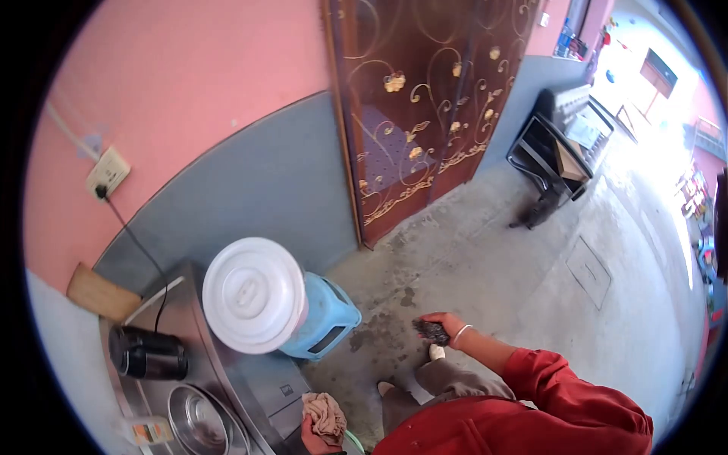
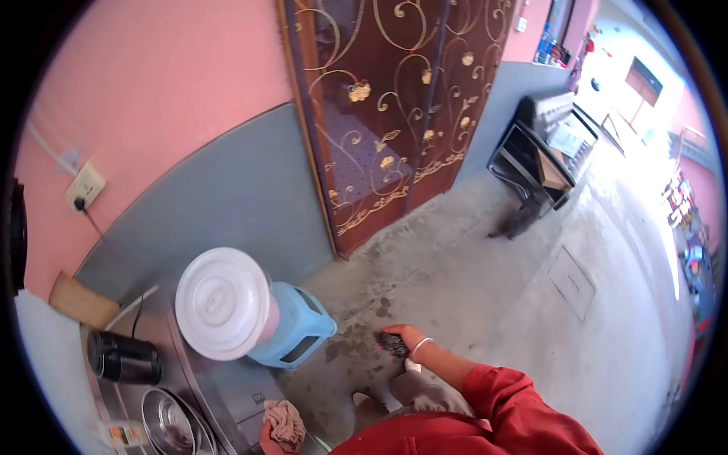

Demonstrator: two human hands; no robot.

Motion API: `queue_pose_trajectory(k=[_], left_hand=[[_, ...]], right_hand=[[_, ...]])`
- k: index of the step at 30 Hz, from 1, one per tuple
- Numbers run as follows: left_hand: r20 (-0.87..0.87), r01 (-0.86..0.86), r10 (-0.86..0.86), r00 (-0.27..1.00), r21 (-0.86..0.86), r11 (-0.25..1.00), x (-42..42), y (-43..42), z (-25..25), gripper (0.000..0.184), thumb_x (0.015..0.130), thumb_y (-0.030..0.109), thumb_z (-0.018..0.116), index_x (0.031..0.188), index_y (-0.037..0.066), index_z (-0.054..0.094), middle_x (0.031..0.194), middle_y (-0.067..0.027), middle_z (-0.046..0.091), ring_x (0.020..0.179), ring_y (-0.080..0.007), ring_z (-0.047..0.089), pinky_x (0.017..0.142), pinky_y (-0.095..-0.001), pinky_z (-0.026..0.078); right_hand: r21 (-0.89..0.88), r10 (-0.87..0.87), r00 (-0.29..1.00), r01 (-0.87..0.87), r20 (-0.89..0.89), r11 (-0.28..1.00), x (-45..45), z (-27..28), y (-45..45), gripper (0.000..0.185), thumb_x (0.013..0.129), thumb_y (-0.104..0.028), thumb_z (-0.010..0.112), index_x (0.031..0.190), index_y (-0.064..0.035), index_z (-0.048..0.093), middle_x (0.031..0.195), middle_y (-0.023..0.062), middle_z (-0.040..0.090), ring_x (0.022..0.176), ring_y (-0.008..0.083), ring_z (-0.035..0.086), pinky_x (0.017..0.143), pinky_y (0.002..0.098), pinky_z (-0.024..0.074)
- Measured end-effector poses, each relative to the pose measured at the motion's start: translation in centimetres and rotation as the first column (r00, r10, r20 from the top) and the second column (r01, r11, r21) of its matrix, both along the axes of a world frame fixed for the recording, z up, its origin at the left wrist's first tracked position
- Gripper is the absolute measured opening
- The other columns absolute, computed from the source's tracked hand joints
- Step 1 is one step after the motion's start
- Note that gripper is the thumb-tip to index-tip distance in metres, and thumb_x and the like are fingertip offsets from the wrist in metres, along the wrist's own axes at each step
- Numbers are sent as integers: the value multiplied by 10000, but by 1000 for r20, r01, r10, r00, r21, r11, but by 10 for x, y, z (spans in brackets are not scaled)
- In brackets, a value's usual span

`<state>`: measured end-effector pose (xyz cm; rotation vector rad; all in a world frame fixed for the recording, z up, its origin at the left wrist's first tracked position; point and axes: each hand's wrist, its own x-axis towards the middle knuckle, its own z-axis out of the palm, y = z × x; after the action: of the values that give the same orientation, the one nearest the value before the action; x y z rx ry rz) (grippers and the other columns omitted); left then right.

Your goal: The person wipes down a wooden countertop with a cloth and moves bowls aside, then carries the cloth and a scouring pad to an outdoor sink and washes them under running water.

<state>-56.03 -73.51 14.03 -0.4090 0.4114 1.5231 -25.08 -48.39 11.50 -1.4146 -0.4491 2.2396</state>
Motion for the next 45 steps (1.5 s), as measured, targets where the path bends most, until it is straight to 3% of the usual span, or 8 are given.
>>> queue_pose_trajectory(k=[8,12,18,22,25,32,36,45], left_hand=[[255,242,-337,907,340,909,46,159,-47,294,893,235,387,1141,133,508,1334,-47,370,1198,-228,373,915,-400,380],[-648,103,-145,748,-104,989,148,272,37,363,850,193,436,1147,-16,449,1128,-139,518,1019,-276,526,890,-389,428],[-597,279,-233,767,-17,960,227,386,64,358,827,145,465,1142,-24,462,1118,-135,523,1021,-264,523,883,-372,430],[42,531,-569,821,310,789,248,438,72,394,893,234,384,1239,48,417,1284,-97,424,1220,-275,354,957,-426,356],[-605,447,-547,579,-325,833,272,476,96,431,886,234,397,1258,18,380,1295,-150,394,1217,-292,355,960,-416,360],[-391,533,-558,731,-184,826,285,589,97,413,897,183,377,1282,37,350,1328,-152,346,1222,-286,347,970,-396,345],[-824,612,-366,433,-29,790,292,667,78,360,872,114,408,1197,-39,430,1205,-151,470,1099,-275,470,910,-368,398],[-908,822,-357,218,-27,569,333,847,107,441,771,57,512,1198,-27,441,1155,-145,494,1030,-217,504,880,-293,401]], right_hand=[[-14,-569,802,581,179,814,207,-24,28,246,828,-167,442,960,5,559,828,134,622,690,240,632,458,305,478],[-13,-667,720,682,189,732,279,-37,64,234,820,-156,444,939,10,557,816,137,622,670,254,632,449,314,479],[25,-743,659,746,113,665,334,-27,149,223,816,-135,473,902,42,577,795,142,630,627,251,632,443,307,483],[9,-673,729,677,121,736,341,-28,203,244,839,-192,447,956,-18,573,837,94,636,662,217,635,456,289,484],[-54,-672,735,678,90,733,335,-43,236,240,832,-202,465,924,-20,592,808,103,641,651,200,636,434,282,470],[-22,-670,732,677,121,736,311,-29,332,205,803,-161,519,895,-5,615,795,108,638,617,194,621,447,284,473],[254,-696,684,649,219,718,307,-25,405,195,761,-96,557,919,1,618,828,101,636,657,177,613,547,277,498],[527,-468,753,191,463,828,271,26,553,248,735,-184,600,951,-68,636,859,88,635,789,157,586,739,271,456]])
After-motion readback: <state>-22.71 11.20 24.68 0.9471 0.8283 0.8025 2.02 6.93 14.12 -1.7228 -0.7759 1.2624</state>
